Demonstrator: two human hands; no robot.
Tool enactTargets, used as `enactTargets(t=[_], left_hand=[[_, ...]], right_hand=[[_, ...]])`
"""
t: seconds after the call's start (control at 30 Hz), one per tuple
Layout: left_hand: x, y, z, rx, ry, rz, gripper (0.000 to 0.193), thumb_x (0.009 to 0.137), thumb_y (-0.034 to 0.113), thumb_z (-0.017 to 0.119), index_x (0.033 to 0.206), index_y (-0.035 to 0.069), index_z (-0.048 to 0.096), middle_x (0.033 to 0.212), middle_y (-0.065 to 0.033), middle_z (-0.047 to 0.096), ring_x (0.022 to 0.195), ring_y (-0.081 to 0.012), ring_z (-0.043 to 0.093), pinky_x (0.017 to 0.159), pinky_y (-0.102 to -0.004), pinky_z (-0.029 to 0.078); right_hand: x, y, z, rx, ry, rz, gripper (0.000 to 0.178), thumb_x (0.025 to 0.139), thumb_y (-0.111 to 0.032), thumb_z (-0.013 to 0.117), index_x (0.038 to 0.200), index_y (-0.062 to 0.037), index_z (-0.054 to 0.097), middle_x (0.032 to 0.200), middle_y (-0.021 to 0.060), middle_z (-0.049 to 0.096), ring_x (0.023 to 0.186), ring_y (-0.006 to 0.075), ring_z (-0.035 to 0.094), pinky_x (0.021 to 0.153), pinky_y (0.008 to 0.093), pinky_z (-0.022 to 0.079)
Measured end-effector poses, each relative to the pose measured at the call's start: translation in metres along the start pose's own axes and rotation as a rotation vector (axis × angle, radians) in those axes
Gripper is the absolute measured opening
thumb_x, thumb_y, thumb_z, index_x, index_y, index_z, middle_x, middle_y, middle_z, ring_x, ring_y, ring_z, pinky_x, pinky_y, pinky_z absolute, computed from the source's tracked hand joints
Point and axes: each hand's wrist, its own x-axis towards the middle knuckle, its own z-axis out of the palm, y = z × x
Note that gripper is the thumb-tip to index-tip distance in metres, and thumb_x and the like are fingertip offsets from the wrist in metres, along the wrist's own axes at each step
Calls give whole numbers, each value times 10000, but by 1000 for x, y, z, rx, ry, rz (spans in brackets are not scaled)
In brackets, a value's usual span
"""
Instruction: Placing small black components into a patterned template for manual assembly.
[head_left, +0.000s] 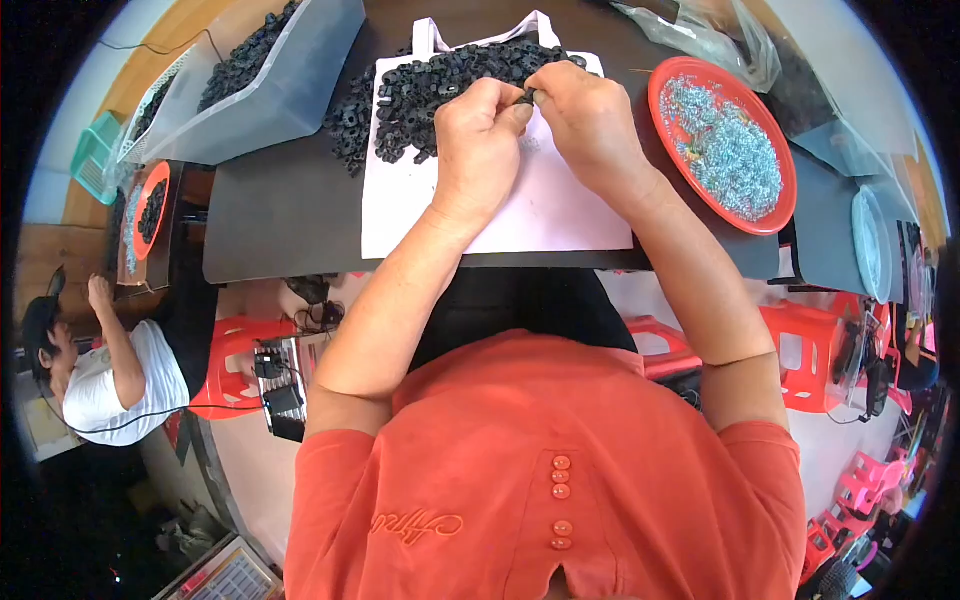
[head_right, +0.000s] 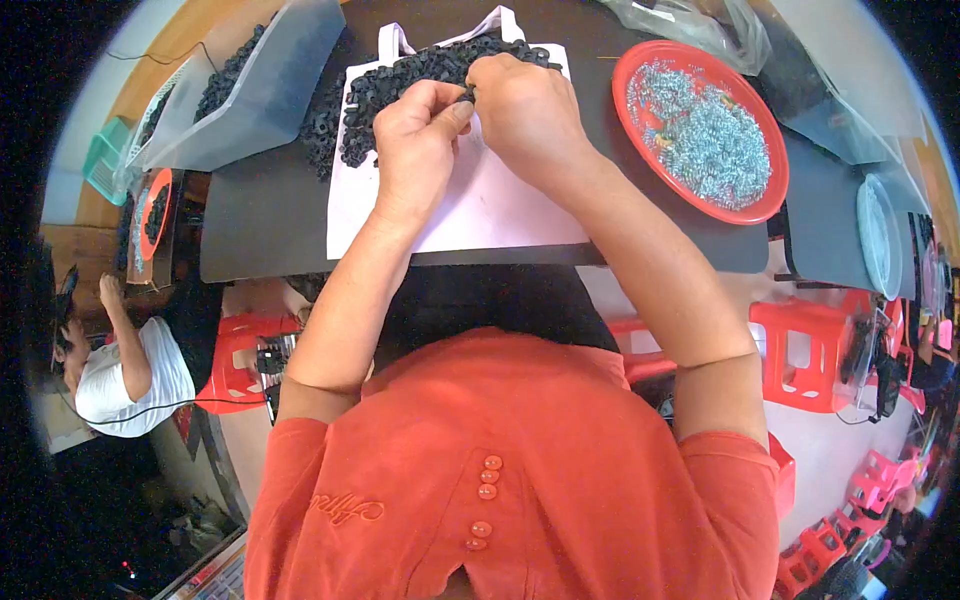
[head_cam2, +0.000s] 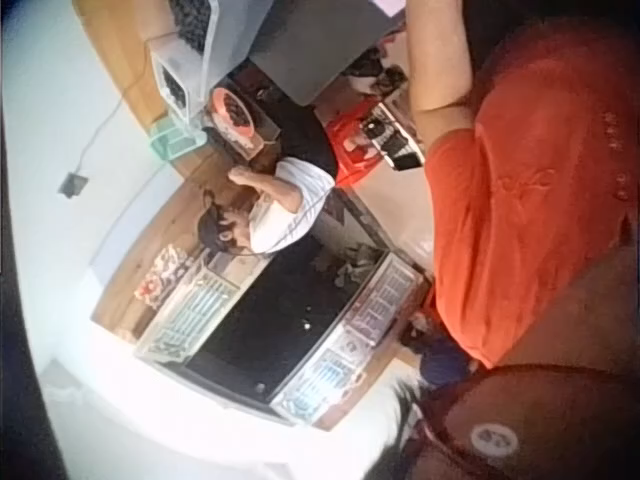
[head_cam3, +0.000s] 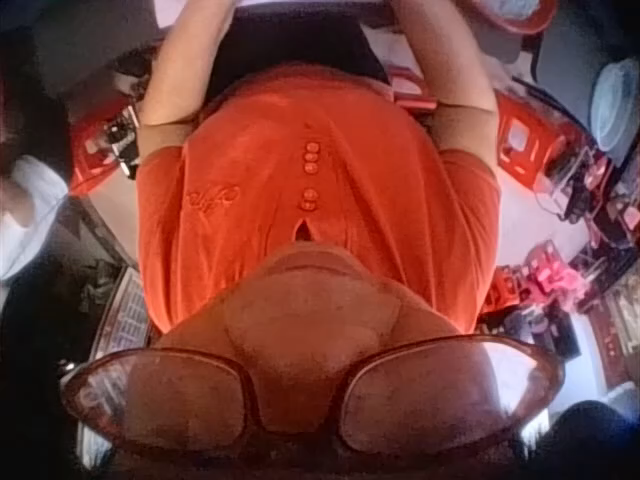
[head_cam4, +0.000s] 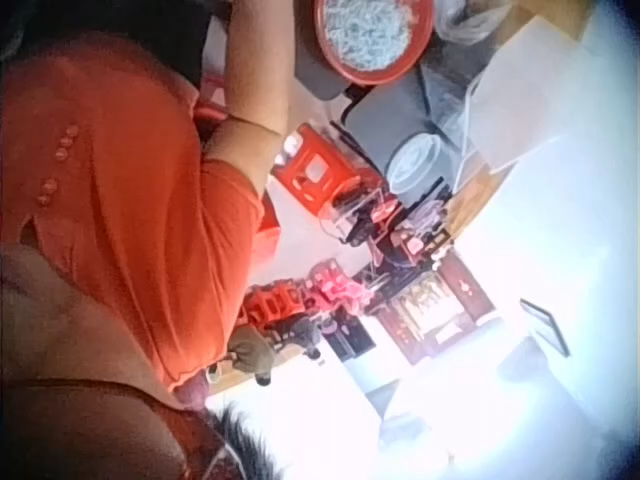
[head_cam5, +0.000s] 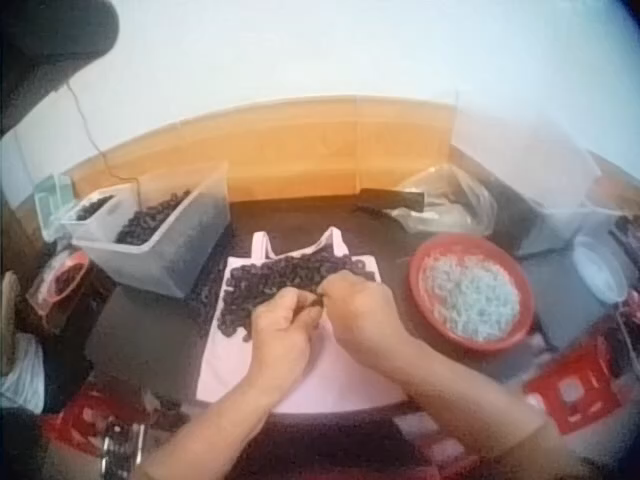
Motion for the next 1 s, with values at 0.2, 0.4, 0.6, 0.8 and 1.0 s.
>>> enactTargets(t=[0.2, 0.4, 0.6, 0.8, 1.0], left_hand=[[0, -8, 5, 163, 101, 225, 56, 768, 4, 649, 757, -22, 601, 698, -160, 634, 621, -269, 626, 585, -349, 476], [2, -8, 7, 366, 153, 366, 59, 774, 21, 654, 774, -17, 609, 718, -160, 646, 644, -276, 636, 609, -355, 482], [6, -5, 3, 9, 66, 91, 70, 799, 27, 648, 835, -31, 633, 701, -108, 647, 623, -161, 587, 609, -297, 471], [2, -4, 3, 49, 42, 100, 45, 855, 18, 631, 882, -5, 659, 717, -12, 618, 619, -61, 523, 564, -221, 423], [2, -5, 7, 273, 127, 356, 66, 773, 13, 661, 772, -6, 597, 752, -141, 646, 650, -268, 638, 595, -340, 481]], right_hand=[[-2, -4, 6, -168, 15, -113, 111, 702, -86, 633, 770, -39, 559, 766, 148, 611, 701, 332, 632, 599, 435, 512], [-4, -2, 8, -180, 26, -113, 86, 724, -86, 604, 783, -35, 567, 773, 154, 614, 703, 342, 625, 596, 437, 512], [3, 0, -1, 233, 8, 124, 114, 809, -88, 552, 817, -3, 628, 786, 195, 638, 724, 367, 628, 633, 453, 487], [1, 1, 0, 118, 24, 70, 78, 779, -78, 573, 804, -11, 604, 785, 173, 631, 710, 357, 628, 623, 437, 495], [-1, -3, 5, -140, 76, -120, 108, 699, -68, 621, 774, -44, 548, 731, 127, 589, 682, 315, 622, 592, 415, 506]])
